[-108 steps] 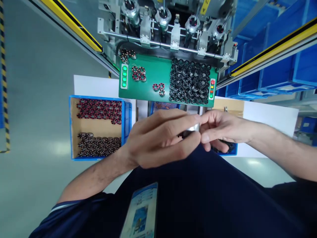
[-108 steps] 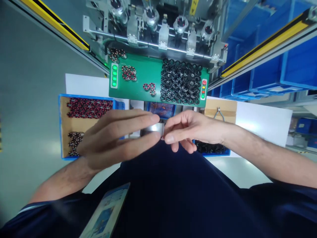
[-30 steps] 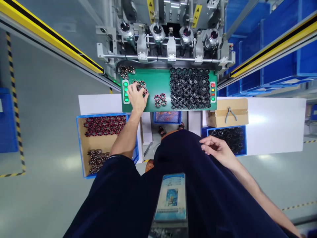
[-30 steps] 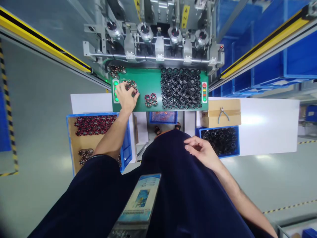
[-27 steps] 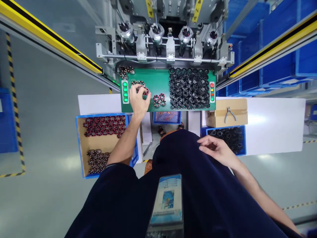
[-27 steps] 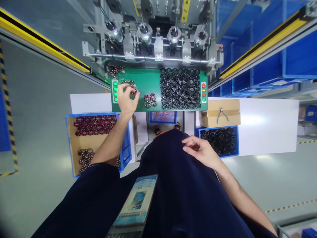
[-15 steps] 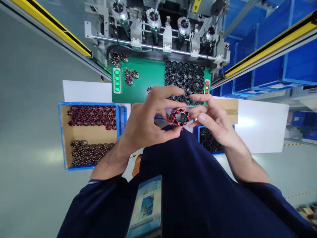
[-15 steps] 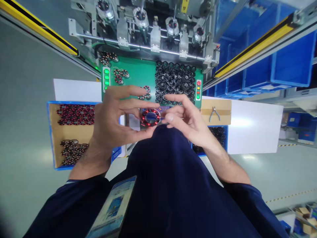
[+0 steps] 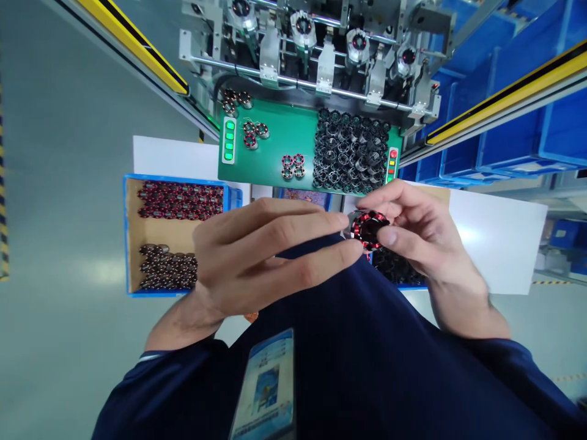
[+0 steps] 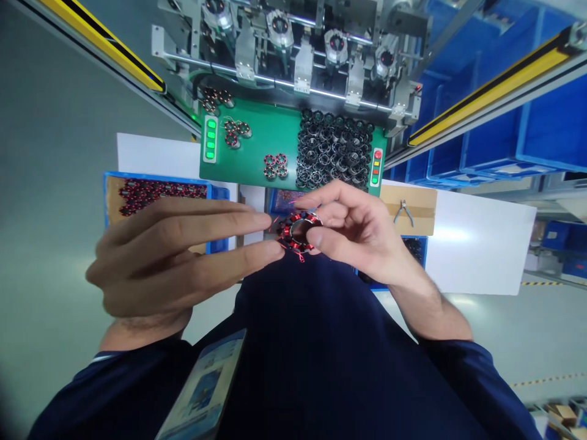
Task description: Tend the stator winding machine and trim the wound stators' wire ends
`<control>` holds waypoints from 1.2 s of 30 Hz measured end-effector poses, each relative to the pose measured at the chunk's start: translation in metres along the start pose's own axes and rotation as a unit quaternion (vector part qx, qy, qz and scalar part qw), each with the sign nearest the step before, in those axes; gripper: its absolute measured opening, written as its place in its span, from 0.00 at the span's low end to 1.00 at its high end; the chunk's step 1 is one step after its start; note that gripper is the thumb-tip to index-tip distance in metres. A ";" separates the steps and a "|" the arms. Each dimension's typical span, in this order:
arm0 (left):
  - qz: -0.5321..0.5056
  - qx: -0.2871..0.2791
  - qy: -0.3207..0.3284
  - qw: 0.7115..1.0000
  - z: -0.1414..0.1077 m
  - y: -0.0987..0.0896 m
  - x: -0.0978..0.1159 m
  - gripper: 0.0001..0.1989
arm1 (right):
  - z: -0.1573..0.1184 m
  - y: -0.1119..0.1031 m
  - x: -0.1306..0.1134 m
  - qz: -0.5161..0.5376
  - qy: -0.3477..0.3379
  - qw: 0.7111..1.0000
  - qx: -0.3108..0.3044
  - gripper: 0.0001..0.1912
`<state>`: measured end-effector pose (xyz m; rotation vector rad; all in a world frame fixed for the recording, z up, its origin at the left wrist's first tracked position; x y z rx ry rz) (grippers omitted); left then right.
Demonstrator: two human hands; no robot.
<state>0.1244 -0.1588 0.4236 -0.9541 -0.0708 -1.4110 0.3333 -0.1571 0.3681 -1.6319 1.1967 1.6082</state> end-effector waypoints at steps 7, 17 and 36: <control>0.144 -0.049 0.088 0.984 0.002 -0.006 0.016 0.12 | 0.001 0.012 0.006 0.010 0.004 0.999 -0.034 0.14; 0.179 -0.032 0.105 0.978 -0.024 -0.012 0.032 0.13 | -0.006 0.001 0.008 -0.031 0.004 0.998 0.062 0.27; -0.170 0.095 -0.188 0.963 -0.028 0.005 -0.028 0.04 | 0.005 0.020 -0.001 -0.088 -0.026 0.994 0.062 0.27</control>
Point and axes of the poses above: each hand's wrist, its own z-axis towards the middle knuckle, its own y-axis out of the palm, x = y × z, the point moved 9 cm from there along z, towards the middle knuckle, and after that the axes turned 8 degrees about -x, right-handed, at the moved point
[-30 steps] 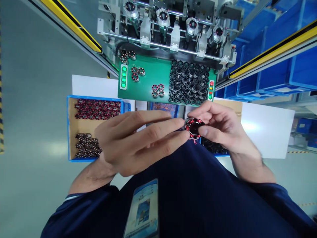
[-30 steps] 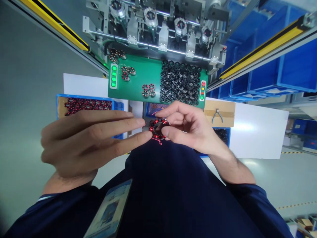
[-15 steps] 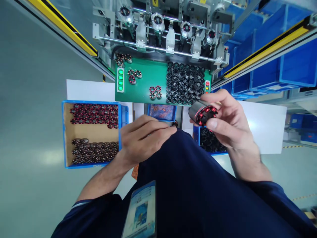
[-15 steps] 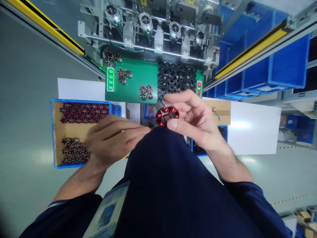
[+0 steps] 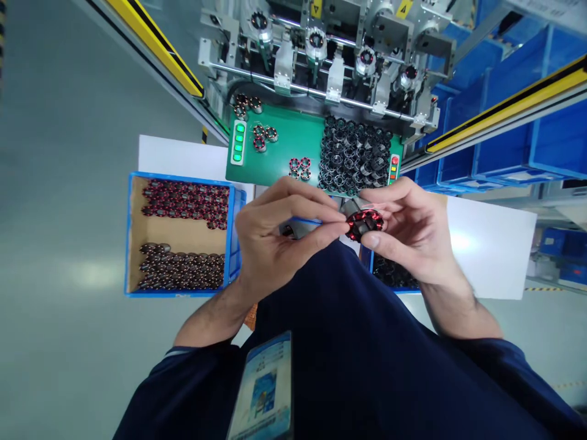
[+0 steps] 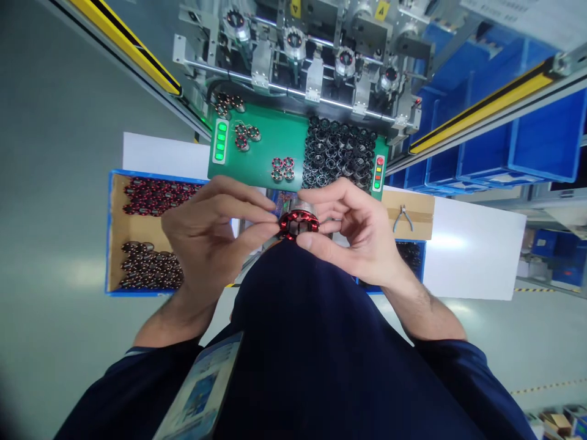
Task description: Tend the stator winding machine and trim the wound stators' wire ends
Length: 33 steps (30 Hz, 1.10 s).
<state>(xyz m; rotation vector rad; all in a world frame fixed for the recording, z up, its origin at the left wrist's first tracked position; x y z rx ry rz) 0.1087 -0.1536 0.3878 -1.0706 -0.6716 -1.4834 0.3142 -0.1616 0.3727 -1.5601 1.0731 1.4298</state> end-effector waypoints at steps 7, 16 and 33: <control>-0.095 -0.066 -0.107 0.987 -0.017 0.027 -0.054 0.10 | -0.002 -0.005 0.007 0.040 0.008 0.999 -0.016 0.27; -0.106 -0.098 -0.075 0.987 0.009 0.023 -0.019 0.03 | -0.002 -0.003 0.013 0.009 0.014 0.999 -0.035 0.26; 0.133 -0.111 0.056 0.983 0.012 0.025 0.011 0.40 | -0.008 -0.016 0.010 0.020 -0.014 1.000 -0.010 0.43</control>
Point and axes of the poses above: each hand's wrist, its own z-axis towards the middle knuckle, its own y-axis out of the palm, x = y × z, the point moved 9 cm from there along z, towards the middle knuckle, and after that the axes turned 8 degrees about -x, right-handed, at the moved point
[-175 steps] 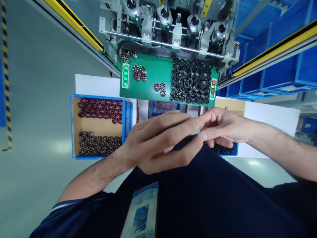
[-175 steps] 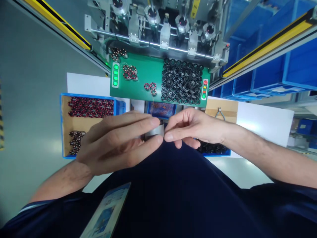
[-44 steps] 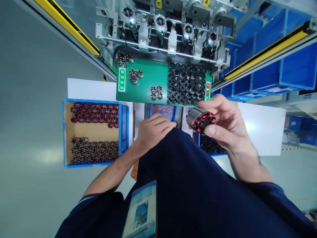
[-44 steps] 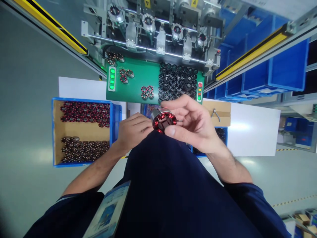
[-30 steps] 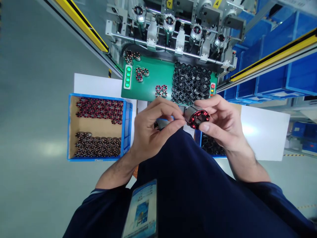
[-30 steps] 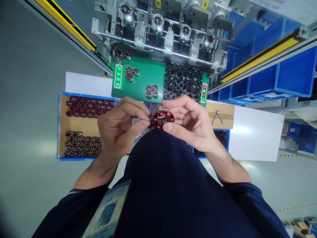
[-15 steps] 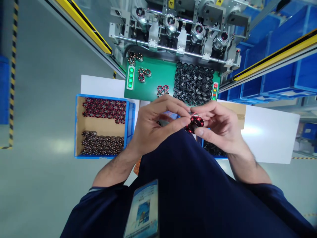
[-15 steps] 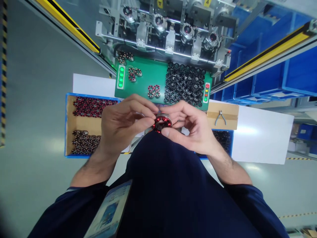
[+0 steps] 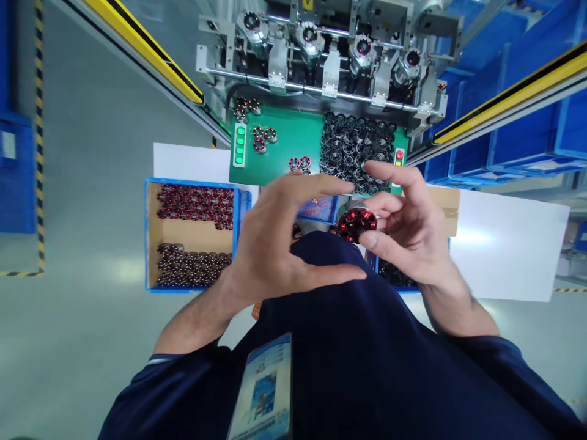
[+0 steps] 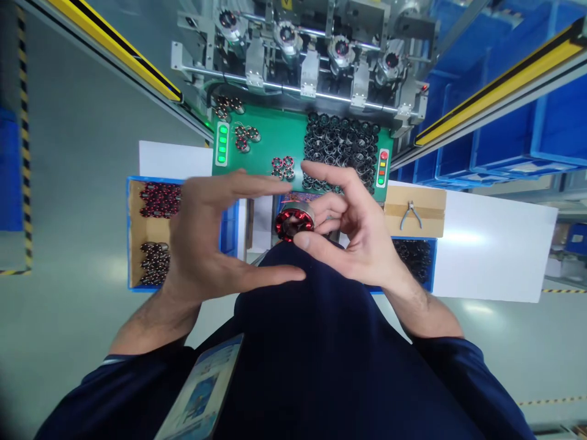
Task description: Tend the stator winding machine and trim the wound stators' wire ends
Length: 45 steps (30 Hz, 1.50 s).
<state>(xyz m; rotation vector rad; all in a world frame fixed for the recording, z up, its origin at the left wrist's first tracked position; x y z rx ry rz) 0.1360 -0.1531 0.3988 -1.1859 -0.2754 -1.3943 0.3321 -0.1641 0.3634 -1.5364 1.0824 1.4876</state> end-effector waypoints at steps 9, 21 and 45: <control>0.003 -0.011 0.005 1.000 -0.002 0.012 0.007 0.27 | 0.004 0.006 0.007 -0.029 -0.005 0.997 -0.068 0.40; 0.106 0.114 0.022 0.988 0.004 -0.007 0.022 0.11 | -0.009 -0.046 -0.030 -0.070 -0.220 0.951 0.208 0.04; 0.110 -0.024 -0.061 0.992 0.013 0.028 0.008 0.23 | -0.004 0.016 -0.008 -0.052 -0.103 0.984 0.133 0.13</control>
Point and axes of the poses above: each hand's wrist, its own z-axis towards the middle knuckle, its own y-axis out of the palm, x = y × z, the point moved 9 cm from there along z, towards the middle knuckle, and after that the axes turned 8 degrees about -x, right-handed, at the moved point
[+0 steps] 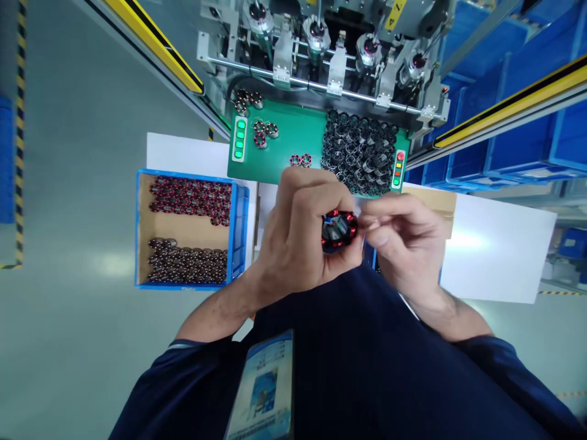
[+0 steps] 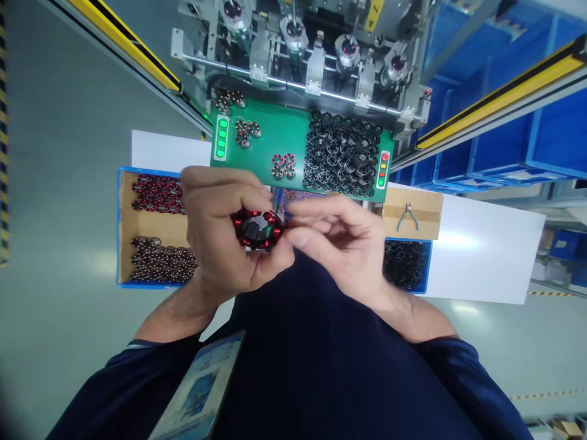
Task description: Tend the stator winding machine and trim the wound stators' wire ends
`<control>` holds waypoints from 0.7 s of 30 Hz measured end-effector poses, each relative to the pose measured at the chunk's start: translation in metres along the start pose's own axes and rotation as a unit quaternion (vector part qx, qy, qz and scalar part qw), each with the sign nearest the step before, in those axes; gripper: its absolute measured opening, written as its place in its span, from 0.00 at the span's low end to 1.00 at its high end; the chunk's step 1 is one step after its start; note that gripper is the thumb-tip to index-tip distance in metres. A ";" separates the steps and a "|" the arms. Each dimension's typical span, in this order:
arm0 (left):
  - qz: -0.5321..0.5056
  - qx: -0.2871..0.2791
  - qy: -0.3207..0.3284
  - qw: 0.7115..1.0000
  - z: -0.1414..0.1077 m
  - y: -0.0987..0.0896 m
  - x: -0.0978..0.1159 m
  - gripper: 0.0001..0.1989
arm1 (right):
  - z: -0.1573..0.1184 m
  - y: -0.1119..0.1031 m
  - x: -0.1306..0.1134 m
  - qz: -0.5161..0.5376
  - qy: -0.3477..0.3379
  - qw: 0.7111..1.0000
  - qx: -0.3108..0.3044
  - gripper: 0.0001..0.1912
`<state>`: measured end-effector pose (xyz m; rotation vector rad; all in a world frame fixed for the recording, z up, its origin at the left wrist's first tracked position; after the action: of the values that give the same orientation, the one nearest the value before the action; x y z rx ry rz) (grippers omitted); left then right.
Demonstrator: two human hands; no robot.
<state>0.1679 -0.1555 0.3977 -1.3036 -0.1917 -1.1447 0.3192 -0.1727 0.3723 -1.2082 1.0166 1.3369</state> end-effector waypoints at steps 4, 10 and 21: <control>0.043 0.047 0.009 0.998 -0.007 -0.005 -0.002 0.19 | -0.008 0.013 0.025 0.082 0.069 0.994 0.008 0.13; 0.149 0.164 0.153 0.963 -0.022 -0.016 0.008 0.13 | -0.006 0.015 0.033 0.120 0.088 0.989 0.010 0.08; -0.077 0.034 0.056 0.995 -0.002 -0.021 -0.017 0.07 | 0.039 -0.001 -0.037 -0.198 -0.111 0.959 -0.168 0.03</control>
<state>0.1434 -0.1446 0.3992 -1.1758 -0.2494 -1.3281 0.3139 -0.1393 0.4140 -1.3873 0.3656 1.3146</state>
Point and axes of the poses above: each hand's wrist, its own z-axis towards the middle knuckle, its own y-axis out of the palm, x = y × z, the point moved 9 cm from there along z, towards the middle knuckle, and after that the axes turned 8 degrees about -x, right-handed, at the moved point
